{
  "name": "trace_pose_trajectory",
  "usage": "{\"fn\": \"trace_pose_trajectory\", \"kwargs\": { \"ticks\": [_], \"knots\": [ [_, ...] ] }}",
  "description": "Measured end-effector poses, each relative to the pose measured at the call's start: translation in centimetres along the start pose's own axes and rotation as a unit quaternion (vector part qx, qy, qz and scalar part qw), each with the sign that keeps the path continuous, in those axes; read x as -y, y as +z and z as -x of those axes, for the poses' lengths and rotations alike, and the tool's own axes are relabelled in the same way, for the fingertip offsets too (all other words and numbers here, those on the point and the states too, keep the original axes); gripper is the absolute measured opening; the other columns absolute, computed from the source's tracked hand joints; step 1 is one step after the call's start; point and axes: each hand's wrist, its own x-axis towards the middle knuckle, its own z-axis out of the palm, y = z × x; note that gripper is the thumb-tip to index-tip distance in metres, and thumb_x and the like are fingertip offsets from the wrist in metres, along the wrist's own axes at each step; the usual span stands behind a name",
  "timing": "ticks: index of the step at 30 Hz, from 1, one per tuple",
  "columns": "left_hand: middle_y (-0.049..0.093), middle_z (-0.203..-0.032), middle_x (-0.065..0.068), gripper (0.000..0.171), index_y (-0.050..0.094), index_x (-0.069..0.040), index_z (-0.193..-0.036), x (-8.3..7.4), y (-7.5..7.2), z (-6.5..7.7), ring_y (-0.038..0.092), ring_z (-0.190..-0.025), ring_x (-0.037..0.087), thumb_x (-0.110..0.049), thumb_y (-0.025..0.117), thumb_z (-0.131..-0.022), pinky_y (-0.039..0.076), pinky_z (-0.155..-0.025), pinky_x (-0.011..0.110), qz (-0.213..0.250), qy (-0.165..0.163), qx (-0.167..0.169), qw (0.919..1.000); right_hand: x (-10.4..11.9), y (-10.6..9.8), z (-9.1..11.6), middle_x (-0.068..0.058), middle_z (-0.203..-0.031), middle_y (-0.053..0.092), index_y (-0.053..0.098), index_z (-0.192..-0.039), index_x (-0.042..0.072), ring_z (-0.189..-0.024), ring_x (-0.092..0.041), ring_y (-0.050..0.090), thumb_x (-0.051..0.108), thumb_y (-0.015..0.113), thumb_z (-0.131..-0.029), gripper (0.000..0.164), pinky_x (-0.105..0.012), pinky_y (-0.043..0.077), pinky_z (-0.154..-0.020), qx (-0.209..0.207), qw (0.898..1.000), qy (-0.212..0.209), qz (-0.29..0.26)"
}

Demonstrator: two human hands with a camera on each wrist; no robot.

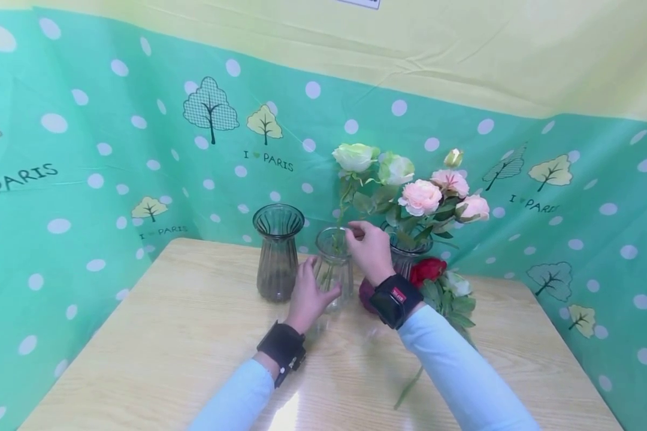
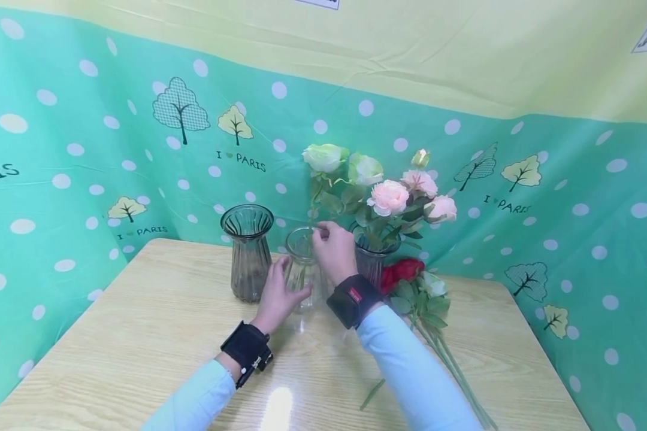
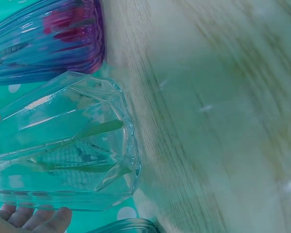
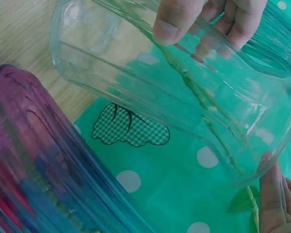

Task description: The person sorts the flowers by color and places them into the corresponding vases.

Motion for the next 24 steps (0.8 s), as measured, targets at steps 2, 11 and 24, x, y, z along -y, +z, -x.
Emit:
{"fn": "trace_pose_trajectory", "kwargs": {
  "ticks": [2, 11, 24],
  "knots": [
    [0.042, -0.138, 0.019, 0.084, 0.033, -0.004, -0.139, 0.0, 0.0, 0.0, 0.047, -0.123, 0.036, -0.031, 0.077, -0.072, 0.044, -0.102, 0.048, -0.001, -0.002, 0.002, 1.0000, -0.1, -0.3, 0.2, -0.015, -0.094, 0.071, 0.066, -0.111, 0.000, -0.087, -0.025, 0.066, 0.016, 0.055, -0.090, 0.028, -0.036, 0.056, -0.070, -0.008, 1.000, 0.003, -0.009],
    [0.040, -0.139, 0.019, 0.086, 0.033, -0.005, -0.139, -0.1, 0.1, 0.0, 0.046, -0.124, 0.036, -0.030, 0.078, -0.071, 0.044, -0.102, 0.049, 0.003, -0.017, 0.008, 0.9998, -0.5, -2.2, 1.7, -0.011, -0.088, 0.073, 0.069, -0.103, 0.003, -0.079, -0.020, 0.068, 0.021, 0.058, -0.090, 0.025, -0.024, 0.053, -0.064, -0.047, 0.998, 0.013, -0.049],
    [0.042, -0.138, 0.017, 0.083, 0.033, -0.006, -0.138, 0.0, 0.0, 0.1, 0.047, -0.124, 0.033, -0.030, 0.078, -0.072, 0.044, -0.103, 0.047, -0.003, -0.010, 0.004, 0.9999, -1.7, -5.5, 4.1, -0.014, -0.080, 0.071, 0.069, -0.097, 0.001, -0.064, -0.006, 0.063, 0.014, 0.062, -0.088, 0.017, -0.012, 0.048, -0.055, -0.094, 0.995, -0.001, -0.040]
  ]
}}
